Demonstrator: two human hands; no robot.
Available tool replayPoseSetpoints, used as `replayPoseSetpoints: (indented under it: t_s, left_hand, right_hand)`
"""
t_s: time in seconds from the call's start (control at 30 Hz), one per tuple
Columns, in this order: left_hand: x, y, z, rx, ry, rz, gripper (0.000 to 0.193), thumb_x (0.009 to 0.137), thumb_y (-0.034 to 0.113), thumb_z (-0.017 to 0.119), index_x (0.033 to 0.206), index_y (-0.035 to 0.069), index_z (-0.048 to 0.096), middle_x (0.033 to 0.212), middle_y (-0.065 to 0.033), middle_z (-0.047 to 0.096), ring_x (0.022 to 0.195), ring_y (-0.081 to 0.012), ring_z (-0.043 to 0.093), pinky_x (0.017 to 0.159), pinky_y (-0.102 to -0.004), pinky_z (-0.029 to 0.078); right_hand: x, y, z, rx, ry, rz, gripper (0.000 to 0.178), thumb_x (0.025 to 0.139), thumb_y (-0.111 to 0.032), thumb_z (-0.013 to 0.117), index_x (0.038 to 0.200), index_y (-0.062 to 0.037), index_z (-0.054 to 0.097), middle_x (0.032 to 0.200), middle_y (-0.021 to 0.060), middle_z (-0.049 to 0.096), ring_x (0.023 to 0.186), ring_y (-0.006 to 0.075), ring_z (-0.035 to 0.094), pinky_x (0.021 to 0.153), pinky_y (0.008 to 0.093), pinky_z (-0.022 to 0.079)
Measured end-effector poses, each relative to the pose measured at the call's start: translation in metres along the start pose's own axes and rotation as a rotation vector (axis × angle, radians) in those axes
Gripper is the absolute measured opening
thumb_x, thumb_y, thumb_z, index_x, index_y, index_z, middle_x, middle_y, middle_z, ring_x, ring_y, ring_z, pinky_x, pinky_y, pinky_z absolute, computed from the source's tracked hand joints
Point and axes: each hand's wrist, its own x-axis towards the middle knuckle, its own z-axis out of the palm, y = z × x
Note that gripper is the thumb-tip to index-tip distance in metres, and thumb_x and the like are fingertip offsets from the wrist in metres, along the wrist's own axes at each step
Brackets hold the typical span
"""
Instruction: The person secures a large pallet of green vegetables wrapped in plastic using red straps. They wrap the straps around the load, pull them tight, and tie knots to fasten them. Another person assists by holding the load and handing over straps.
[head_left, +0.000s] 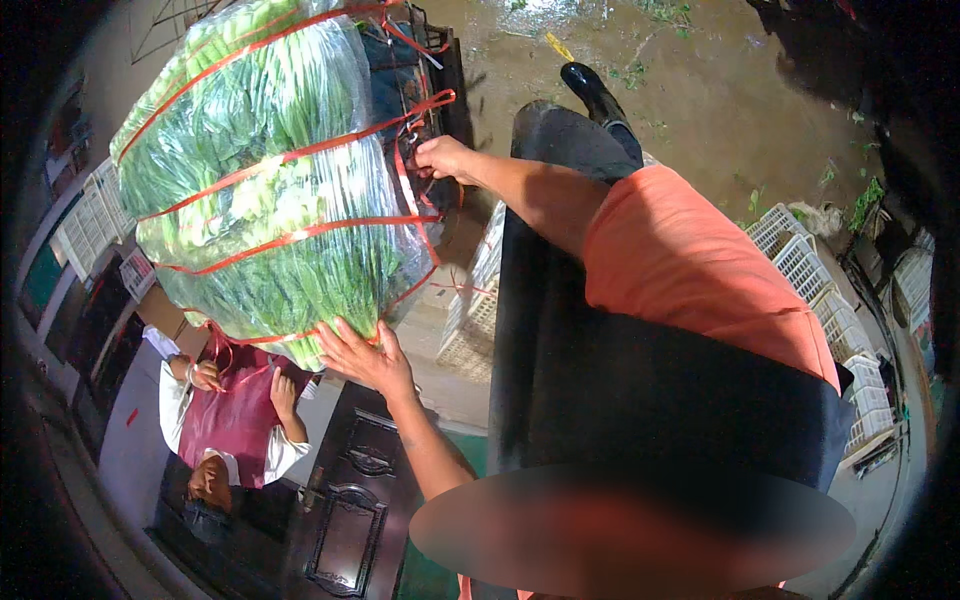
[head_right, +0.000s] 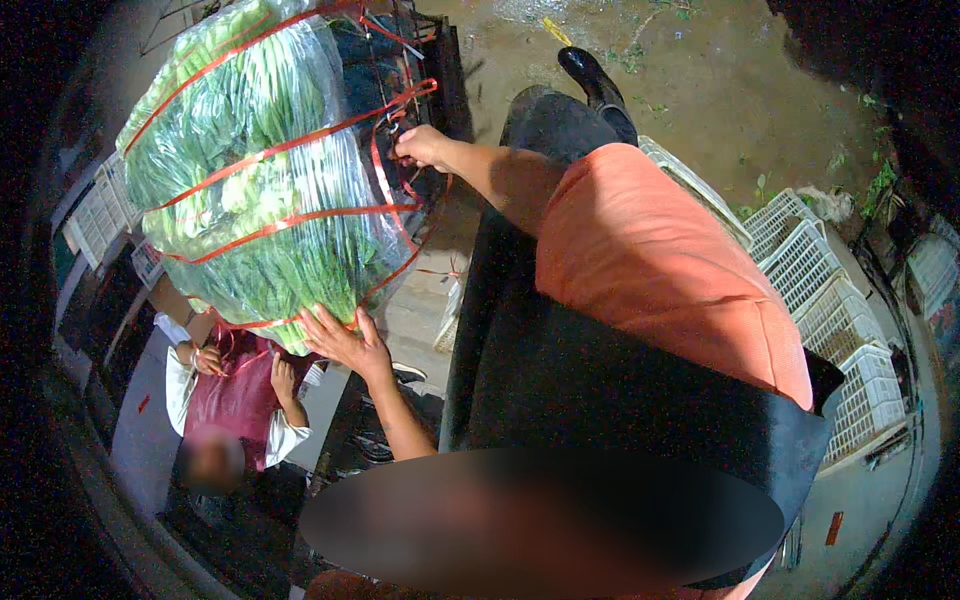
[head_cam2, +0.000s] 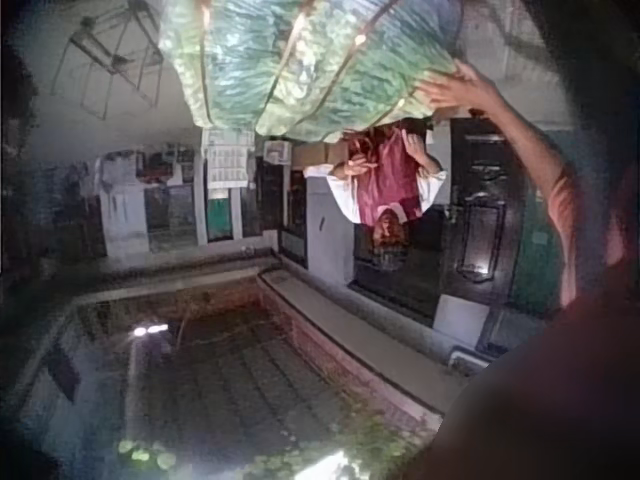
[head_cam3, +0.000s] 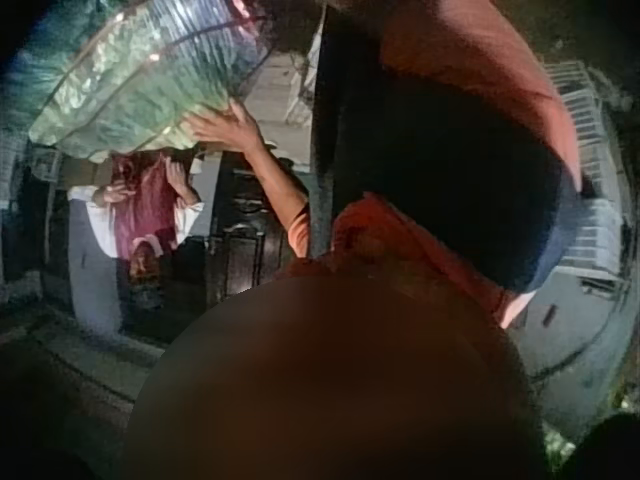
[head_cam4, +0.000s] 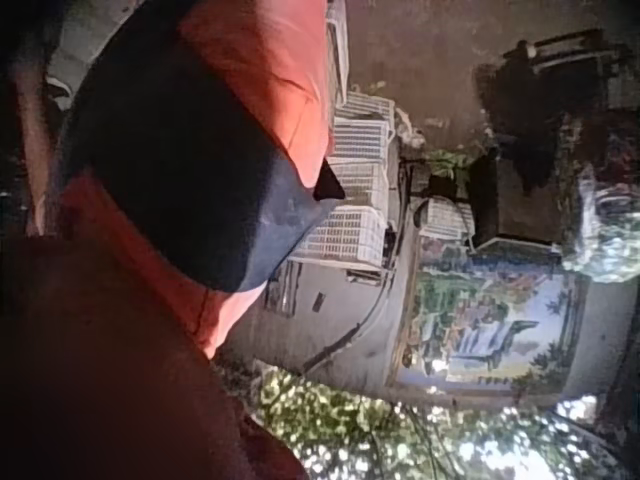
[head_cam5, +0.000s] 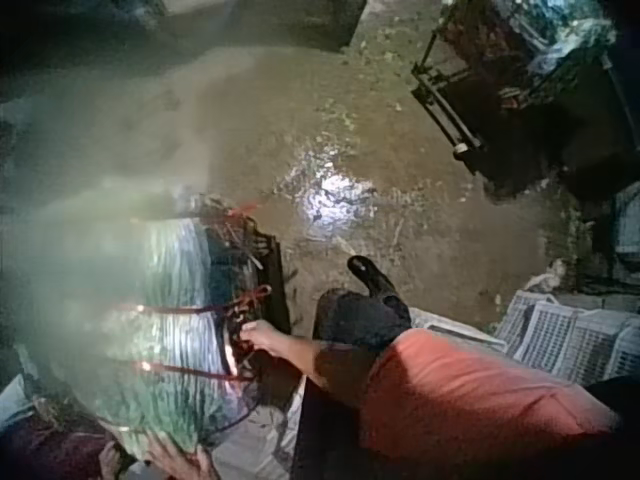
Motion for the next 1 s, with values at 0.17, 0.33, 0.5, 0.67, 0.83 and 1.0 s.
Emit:
replayPoseSetpoints:
  t_s: [0.17,0.33,0.5,0.67,0.83,1.0]
  left_hand:
    - [0.004,0.004,-0.004,0.011,0.010,0.010,0.071,0.090,0.030,0.064,0.150,0.011,0.031,0.157,-0.0168,0.025,0.145,-0.0382,0.021,0.114,-0.0610,0.011]
    - [-0.001,0.002,-0.006,0.026,0.014,0.005,0.073,0.089,0.030,0.065,0.150,0.011,0.031,0.157,-0.0176,0.025,0.144,-0.0393,0.022,0.114,-0.0611,0.012]
    - [0.005,0.006,-0.005,0.007,0.003,0.008,0.076,0.085,0.028,0.069,0.149,0.012,0.032,0.156,-0.0181,0.026,0.144,-0.0403,0.022,0.114,-0.0610,0.011]
    - [-0.001,0.005,-0.008,0.002,-0.004,-0.029,0.077,0.084,0.027,0.069,0.149,0.014,0.032,0.156,-0.0181,0.025,0.144,-0.0397,0.022,0.115,-0.0612,0.010]
    - [0.007,0.011,-0.023,0.039,-0.143,-0.052,0.077,0.088,0.035,0.066,0.150,0.009,0.030,0.158,-0.0170,0.020,0.146,-0.0367,0.017,0.117,-0.0556,0.010]
    - [0.010,0.015,-0.048,0.009,-0.234,-0.050,0.076,0.089,0.039,0.065,0.150,0.010,0.032,0.158,-0.0165,0.022,0.146,-0.0365,0.017,0.116,-0.0561,0.010]
  right_hand:
    - [-0.015,-0.034,0.027,-0.866,0.357,-0.113,0.031,0.081,-0.028,0.062,0.097,-0.0021,0.070,0.103,0.0219,0.068,0.100,0.0372,0.066,0.086,0.0451,0.052]
    - [-0.041,-0.066,0.035,-1.024,0.277,0.029,0.040,0.081,-0.031,0.066,0.109,-0.0034,0.069,0.114,0.0205,0.067,0.108,0.0376,0.064,0.090,0.0461,0.052]
    - [-0.032,-0.085,-0.009,-0.439,0.132,-0.252,0.021,0.086,-0.020,0.063,0.094,-0.0021,0.069,0.101,0.0152,0.070,0.092,0.0284,0.068,0.081,0.0393,0.055]
    - [-0.064,-0.114,-0.024,0.505,-0.308,-0.291,0.011,0.094,-0.014,0.056,0.094,-0.0041,0.061,0.099,0.0111,0.068,0.094,0.0220,0.066,0.085,0.0345,0.052]
    - [-0.079,-0.114,-0.034,-0.138,-0.176,-0.295,0.021,0.092,-0.018,0.061,0.107,-0.0049,0.058,0.078,0.0019,0.060,0.068,0.0103,0.058,0.059,0.0257,0.047]
    - [-0.124,-0.172,-0.019,-0.127,-0.362,-0.502,0.027,0.091,-0.012,0.057,0.116,-0.0028,0.062,0.073,0.0002,0.055,0.065,0.0088,0.054,0.060,0.0246,0.048]
